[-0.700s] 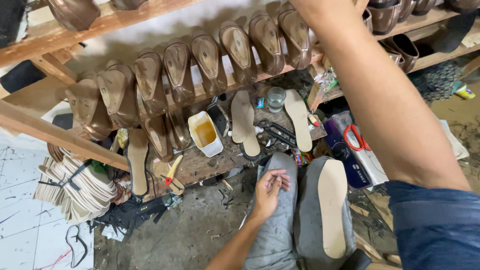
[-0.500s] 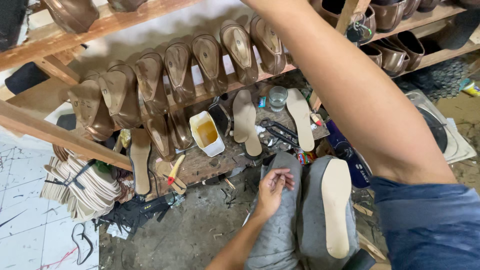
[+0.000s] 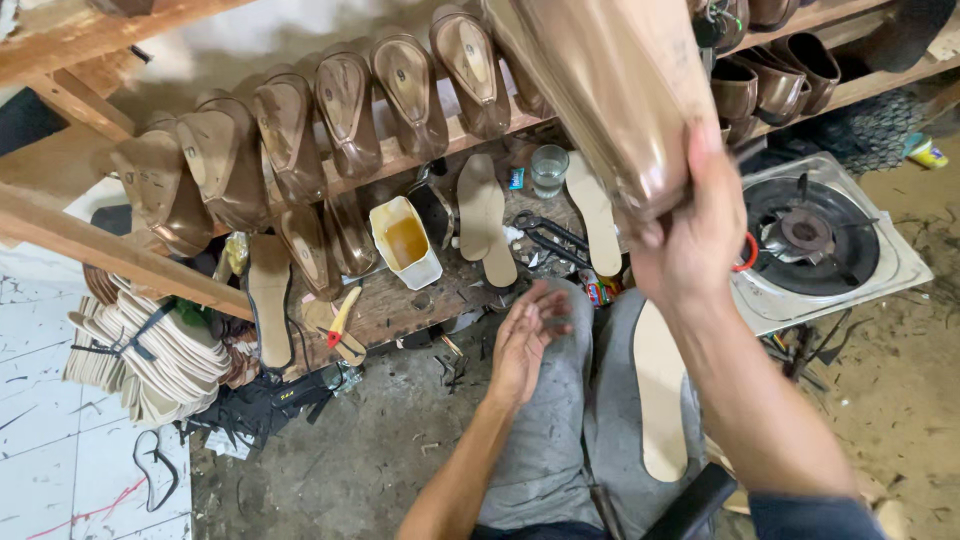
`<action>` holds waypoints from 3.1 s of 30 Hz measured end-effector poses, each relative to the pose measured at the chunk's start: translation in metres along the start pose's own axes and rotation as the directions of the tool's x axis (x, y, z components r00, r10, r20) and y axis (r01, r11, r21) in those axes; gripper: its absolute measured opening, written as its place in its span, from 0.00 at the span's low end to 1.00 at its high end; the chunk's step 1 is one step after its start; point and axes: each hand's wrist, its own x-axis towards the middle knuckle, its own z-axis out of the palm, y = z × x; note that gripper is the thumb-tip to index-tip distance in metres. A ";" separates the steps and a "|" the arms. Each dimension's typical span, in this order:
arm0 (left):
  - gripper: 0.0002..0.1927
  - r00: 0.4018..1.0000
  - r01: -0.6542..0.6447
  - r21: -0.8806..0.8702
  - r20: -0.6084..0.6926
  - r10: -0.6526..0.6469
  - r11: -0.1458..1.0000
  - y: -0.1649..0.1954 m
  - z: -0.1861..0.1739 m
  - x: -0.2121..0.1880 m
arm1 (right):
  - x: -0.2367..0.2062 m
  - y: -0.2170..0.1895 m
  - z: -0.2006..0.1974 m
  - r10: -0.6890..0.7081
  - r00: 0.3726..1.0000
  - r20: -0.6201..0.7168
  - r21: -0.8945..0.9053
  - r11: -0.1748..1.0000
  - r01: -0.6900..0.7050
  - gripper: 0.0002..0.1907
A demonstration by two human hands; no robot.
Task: The person scrapes the surface of shoe soles using a small metal tool while seated on the floor. They repeatedly pick up soles from a nearby shelf, scrape them, and place them back.
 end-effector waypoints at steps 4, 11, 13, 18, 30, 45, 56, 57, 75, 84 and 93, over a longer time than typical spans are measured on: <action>0.43 0.937 -0.282 -0.129 0.176 0.302 0.951 0.050 0.043 -0.005 | -0.128 0.035 -0.057 0.611 0.789 0.063 0.533 0.648 -0.544 0.27; 0.26 0.987 0.027 -0.037 -0.158 -0.033 0.999 0.013 0.014 -0.009 | -0.211 0.061 -0.098 0.135 0.944 -0.301 -0.933 0.162 -0.321 0.35; 0.23 0.977 0.091 0.004 -0.193 -0.088 0.996 -0.019 -0.012 -0.006 | -0.203 0.059 -0.109 0.096 0.918 -0.384 -0.914 -0.179 -0.363 0.39; 0.19 0.895 0.280 0.007 -0.363 -0.258 0.960 -0.078 -0.062 -0.016 | -0.173 0.059 -0.112 0.084 0.962 -0.259 -0.966 -0.044 -0.256 0.35; 0.27 0.966 0.253 0.017 -0.061 -0.251 0.967 -0.046 -0.083 -0.009 | 0.033 0.158 -0.136 0.097 0.995 0.013 -0.976 -0.213 0.033 0.27; 0.21 0.967 0.255 0.003 0.001 -0.255 0.967 -0.047 -0.106 0.010 | 0.128 0.389 -0.028 0.435 0.894 0.109 -0.988 -0.055 0.147 0.48; 0.22 0.956 0.265 -0.038 -0.123 -0.267 0.964 -0.082 -0.132 0.003 | 0.119 0.298 -0.063 0.599 0.795 0.091 -0.911 0.373 -0.177 0.30; 0.22 0.959 0.257 -0.035 -0.118 -0.259 0.966 -0.084 -0.131 0.002 | 0.110 0.266 -0.070 0.696 0.711 0.099 -0.746 0.525 -0.410 0.31; 0.25 0.986 -0.099 0.440 -0.075 0.147 0.892 -0.006 -0.010 -0.015 | -0.218 0.045 -0.162 0.085 0.983 -0.162 -0.984 0.060 -0.167 0.27; 0.26 0.961 -0.271 0.575 0.209 0.182 0.772 0.023 0.024 -0.015 | -0.206 0.052 -0.174 0.170 0.953 -0.252 -0.963 -0.145 -0.229 0.24; 0.32 0.957 -0.230 0.398 0.260 0.131 0.888 0.046 0.019 -0.016 | -0.222 0.088 -0.131 0.270 0.943 -0.193 -0.626 0.706 -0.330 0.04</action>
